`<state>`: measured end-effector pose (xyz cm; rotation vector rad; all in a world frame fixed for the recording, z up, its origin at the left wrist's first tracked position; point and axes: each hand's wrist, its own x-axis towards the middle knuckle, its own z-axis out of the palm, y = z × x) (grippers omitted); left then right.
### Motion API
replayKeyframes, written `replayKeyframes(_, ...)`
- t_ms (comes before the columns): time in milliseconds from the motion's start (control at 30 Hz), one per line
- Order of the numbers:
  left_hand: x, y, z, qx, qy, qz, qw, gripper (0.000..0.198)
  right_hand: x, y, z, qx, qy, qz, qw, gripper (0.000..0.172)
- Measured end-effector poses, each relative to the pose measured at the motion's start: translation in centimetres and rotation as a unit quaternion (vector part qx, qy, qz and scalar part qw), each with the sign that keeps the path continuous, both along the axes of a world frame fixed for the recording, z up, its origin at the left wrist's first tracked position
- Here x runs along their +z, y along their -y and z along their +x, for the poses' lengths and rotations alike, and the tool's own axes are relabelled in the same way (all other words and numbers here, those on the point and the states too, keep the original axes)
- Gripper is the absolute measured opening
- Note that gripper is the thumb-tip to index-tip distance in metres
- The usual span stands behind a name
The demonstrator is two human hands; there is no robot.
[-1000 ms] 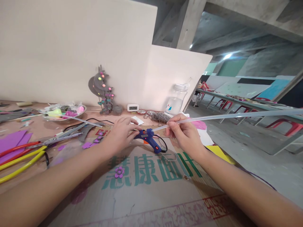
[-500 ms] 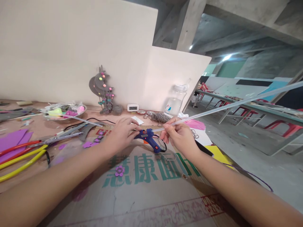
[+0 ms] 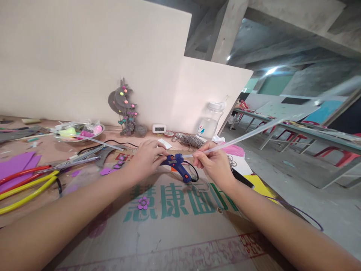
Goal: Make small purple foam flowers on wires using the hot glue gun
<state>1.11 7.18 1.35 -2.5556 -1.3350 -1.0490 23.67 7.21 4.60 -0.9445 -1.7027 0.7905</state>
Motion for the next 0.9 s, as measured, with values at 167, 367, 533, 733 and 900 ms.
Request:
replayKeyframes(167, 0.2, 0.3, 0.1, 0.008, 0.000, 0.005, 1.000, 0.017, -0.8, -0.1, 0.0, 0.031, -0.021, 0.000, 0.999, 0.021)
replayKeyframes(367, 0.4, 0.5, 0.2, 0.013, -0.012, 0.011, 1.000, 0.018, -2.5, 0.0, -0.2, 0.036, 0.077, -0.005, 0.996, 0.023)
replayKeyframes(533, 0.3, 0.6, 0.1, 0.017, -0.017, 0.019, 1.000, 0.019, -3.8, -1.0, -0.3, 0.011, 0.211, 0.028, 0.977, 0.039)
replayKeyframes(733, 2.6, 1.4, 0.0, -0.008, 0.017, -0.012, 1.000, 0.034, -3.5, -1.0, -1.0, 0.060, 0.343, 0.015, 0.937, 0.035)
replayKeyframes(900, 4.8, 3.6, -0.8, -0.023, -0.011, -0.132, 0.991, 0.025, -3.4, -1.0, -1.7, 0.036, 0.344, -0.010, 0.938, 0.038)
